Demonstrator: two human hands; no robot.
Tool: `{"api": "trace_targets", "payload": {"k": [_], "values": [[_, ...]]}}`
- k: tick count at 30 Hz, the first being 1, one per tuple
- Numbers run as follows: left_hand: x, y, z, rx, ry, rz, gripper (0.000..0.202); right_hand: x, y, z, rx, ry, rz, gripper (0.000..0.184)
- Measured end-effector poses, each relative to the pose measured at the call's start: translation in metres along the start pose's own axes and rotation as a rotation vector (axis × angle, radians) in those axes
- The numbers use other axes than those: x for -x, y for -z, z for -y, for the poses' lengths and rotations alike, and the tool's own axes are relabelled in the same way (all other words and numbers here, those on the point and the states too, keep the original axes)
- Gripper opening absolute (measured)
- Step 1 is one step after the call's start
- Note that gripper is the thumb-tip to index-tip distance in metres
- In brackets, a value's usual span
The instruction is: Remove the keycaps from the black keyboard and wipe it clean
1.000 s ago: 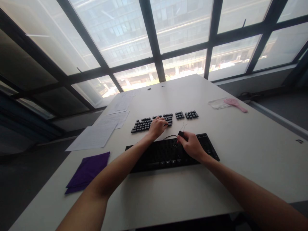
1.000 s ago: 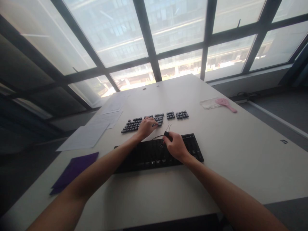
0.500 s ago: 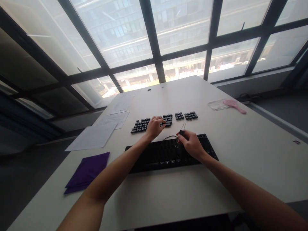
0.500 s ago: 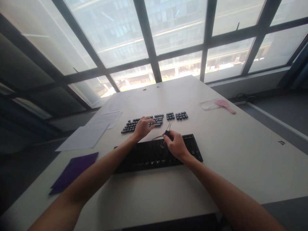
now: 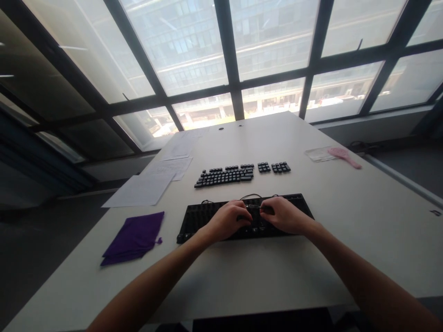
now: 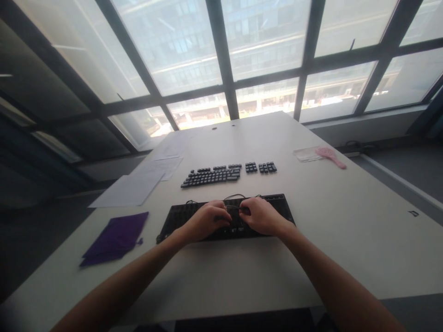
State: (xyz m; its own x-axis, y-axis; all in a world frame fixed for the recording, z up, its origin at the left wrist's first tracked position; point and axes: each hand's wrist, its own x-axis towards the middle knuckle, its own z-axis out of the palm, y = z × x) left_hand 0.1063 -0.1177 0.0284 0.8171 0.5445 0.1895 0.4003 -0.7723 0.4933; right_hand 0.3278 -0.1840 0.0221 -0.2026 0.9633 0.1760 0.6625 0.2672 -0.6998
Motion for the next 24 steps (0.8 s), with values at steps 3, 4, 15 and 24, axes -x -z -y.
{"api": "trace_targets", "payload": {"k": [3, 4, 15, 24], "values": [[0.0, 0.0, 0.0, -0.043, -0.005, 0.046, 0.007, 0.001, -0.003, -0.003, 0.067, -0.001, 0.059, 0.013], [0.0, 0.0, 0.0, -0.057, -0.01, 0.059, 0.008, 0.001, -0.004, -0.004, 0.074, -0.006, 0.063, 0.013], [-0.013, 0.007, -0.01, -0.177, -0.062, 0.211, 0.011, -0.002, -0.009, -0.007, 0.146, -0.098, 0.086, 0.01], [-0.02, 0.009, -0.017, -0.251, 0.015, 0.341, 0.01, -0.005, -0.006, 0.0, 0.206, -0.211, 0.154, 0.013]]}}
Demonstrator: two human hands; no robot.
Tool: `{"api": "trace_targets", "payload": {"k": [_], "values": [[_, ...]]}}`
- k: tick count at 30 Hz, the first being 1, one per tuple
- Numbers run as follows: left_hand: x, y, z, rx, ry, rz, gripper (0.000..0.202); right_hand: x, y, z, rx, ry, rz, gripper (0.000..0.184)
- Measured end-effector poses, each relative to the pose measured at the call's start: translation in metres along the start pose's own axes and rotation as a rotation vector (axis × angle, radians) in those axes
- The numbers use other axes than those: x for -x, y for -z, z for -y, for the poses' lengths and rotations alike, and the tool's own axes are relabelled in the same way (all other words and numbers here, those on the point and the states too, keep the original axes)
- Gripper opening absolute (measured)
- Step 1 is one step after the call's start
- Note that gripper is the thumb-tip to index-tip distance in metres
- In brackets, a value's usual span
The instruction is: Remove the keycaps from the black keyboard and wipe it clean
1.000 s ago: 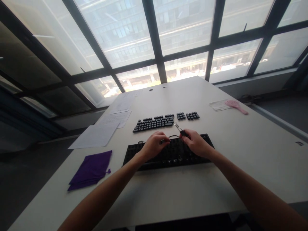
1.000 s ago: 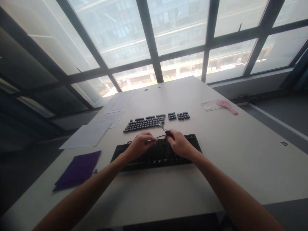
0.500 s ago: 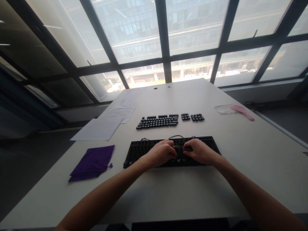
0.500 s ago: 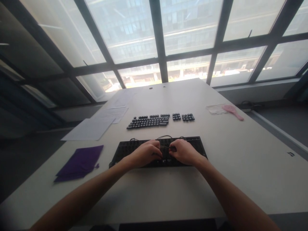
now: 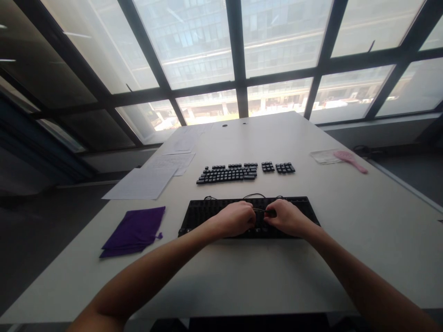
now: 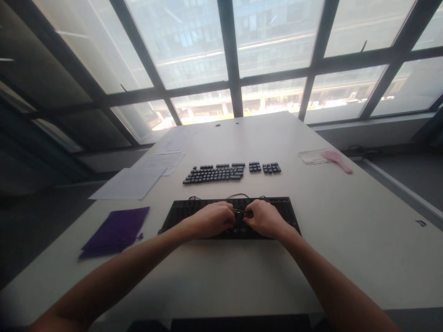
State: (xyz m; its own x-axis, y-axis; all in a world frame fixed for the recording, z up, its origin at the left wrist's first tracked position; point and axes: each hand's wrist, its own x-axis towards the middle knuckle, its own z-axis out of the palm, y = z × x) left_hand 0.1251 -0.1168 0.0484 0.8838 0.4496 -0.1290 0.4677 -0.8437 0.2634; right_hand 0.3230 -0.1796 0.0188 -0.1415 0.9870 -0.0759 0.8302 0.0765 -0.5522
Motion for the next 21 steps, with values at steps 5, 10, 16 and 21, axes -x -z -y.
{"api": "trace_targets", "payload": {"k": [5, 10, 16, 21], "values": [[0.003, -0.006, 0.004, 0.097, 0.01, -0.019, 0.009, 0.001, -0.004, 0.007, 0.046, -0.074, -0.017, 0.007], [0.006, -0.013, 0.007, 0.227, 0.051, -0.071, 0.01, 0.003, -0.01, 0.008, 0.053, -0.096, -0.061, 0.002], [0.012, -0.017, 0.006, 0.267, 0.062, -0.12, 0.011, 0.003, -0.005, 0.005, -0.022, -0.052, -0.004, 0.006], [0.005, -0.013, 0.006, 0.187, 0.005, -0.069, 0.011, 0.0, -0.006, 0.004, 0.004, -0.069, -0.031, 0.006]]}}
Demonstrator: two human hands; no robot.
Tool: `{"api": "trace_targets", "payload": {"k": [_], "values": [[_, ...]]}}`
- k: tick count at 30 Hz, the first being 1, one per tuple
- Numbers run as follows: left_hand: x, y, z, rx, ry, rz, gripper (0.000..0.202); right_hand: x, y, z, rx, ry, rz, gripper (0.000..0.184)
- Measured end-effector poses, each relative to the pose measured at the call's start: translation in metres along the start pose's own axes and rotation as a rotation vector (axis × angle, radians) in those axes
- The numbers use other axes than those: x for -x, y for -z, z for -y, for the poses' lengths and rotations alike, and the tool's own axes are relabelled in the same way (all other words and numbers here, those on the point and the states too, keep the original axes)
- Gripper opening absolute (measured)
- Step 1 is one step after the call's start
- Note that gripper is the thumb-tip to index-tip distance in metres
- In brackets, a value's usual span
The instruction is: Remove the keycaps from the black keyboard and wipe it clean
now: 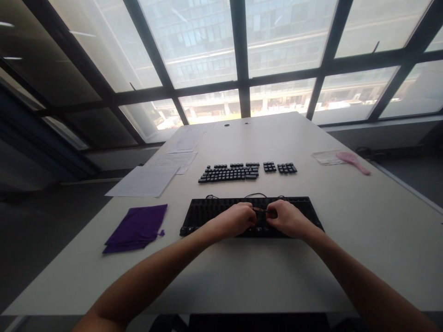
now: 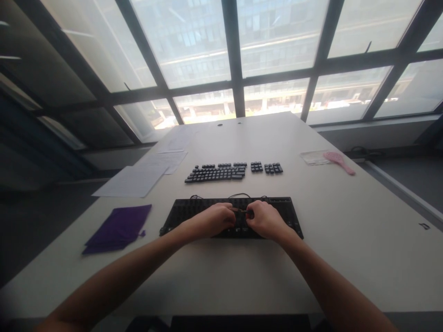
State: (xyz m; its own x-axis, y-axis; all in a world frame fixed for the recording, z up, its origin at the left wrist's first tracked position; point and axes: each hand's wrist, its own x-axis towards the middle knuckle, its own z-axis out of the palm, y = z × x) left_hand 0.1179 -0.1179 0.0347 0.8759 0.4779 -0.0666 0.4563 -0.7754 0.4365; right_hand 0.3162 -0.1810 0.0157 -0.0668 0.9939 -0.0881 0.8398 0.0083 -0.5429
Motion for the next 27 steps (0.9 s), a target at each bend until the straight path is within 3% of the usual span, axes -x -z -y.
{"api": "trace_targets", "payload": {"k": [3, 6, 9, 17, 22, 27], "values": [[-0.01, 0.007, -0.004, -0.056, 0.019, 0.091, 0.011, -0.001, -0.002, -0.001, 0.007, -0.007, -0.016, 0.006], [-0.019, 0.014, -0.009, -0.055, 0.146, 0.188, 0.012, -0.001, -0.003, -0.002, 0.014, -0.012, -0.035, 0.007], [-0.022, 0.018, -0.012, -0.051, 0.218, 0.214, 0.014, -0.001, -0.004, -0.003, 0.003, -0.005, -0.052, 0.011], [-0.019, 0.025, -0.008, -0.042, 0.064, 0.249, 0.012, -0.004, -0.002, -0.005, -0.089, 0.018, -0.103, 0.019], [-0.008, 0.024, 0.001, 0.136, 0.011, 0.134, 0.014, -0.002, 0.006, -0.005, -0.179, 0.072, -0.052, 0.018], [0.013, 0.012, 0.001, 0.139, -0.062, -0.023, 0.018, 0.001, 0.006, -0.008, -0.161, 0.104, 0.046, 0.015]]}}
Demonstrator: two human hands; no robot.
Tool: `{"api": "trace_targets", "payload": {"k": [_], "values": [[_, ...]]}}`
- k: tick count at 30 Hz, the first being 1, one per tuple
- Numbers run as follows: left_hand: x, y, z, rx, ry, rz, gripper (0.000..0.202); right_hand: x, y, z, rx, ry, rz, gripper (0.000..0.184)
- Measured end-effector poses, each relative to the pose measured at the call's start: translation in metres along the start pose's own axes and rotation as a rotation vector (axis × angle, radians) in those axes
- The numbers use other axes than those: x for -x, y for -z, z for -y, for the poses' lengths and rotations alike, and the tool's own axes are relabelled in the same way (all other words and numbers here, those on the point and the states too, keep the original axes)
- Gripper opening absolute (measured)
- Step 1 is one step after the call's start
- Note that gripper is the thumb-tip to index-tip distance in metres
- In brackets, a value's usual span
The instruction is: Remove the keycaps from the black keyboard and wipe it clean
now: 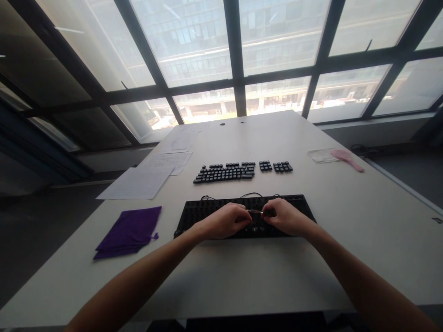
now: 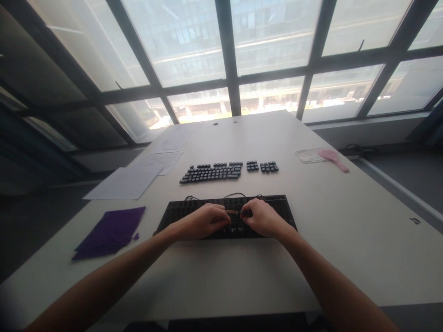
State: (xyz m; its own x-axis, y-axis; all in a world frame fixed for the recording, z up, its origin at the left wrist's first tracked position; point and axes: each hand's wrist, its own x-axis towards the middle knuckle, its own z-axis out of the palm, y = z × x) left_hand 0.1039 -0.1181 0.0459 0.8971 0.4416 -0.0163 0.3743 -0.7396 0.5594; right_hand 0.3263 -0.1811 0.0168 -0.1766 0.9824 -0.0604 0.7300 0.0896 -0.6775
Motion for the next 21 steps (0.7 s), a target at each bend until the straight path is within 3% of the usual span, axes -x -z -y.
{"api": "trace_targets", "payload": {"k": [5, 12, 21], "values": [[0.011, -0.013, 0.001, -0.001, -0.017, -0.036, 0.017, -0.001, -0.005, -0.001, 0.086, -0.02, -0.009, 0.014], [0.013, -0.03, 0.008, 0.025, -0.02, -0.179, 0.02, 0.0, -0.007, 0.002, 0.104, -0.022, 0.0, 0.011], [0.016, -0.034, 0.006, 0.031, 0.015, -0.207, 0.013, 0.01, -0.007, 0.014, 0.24, -0.015, 0.008, 0.015]]}}
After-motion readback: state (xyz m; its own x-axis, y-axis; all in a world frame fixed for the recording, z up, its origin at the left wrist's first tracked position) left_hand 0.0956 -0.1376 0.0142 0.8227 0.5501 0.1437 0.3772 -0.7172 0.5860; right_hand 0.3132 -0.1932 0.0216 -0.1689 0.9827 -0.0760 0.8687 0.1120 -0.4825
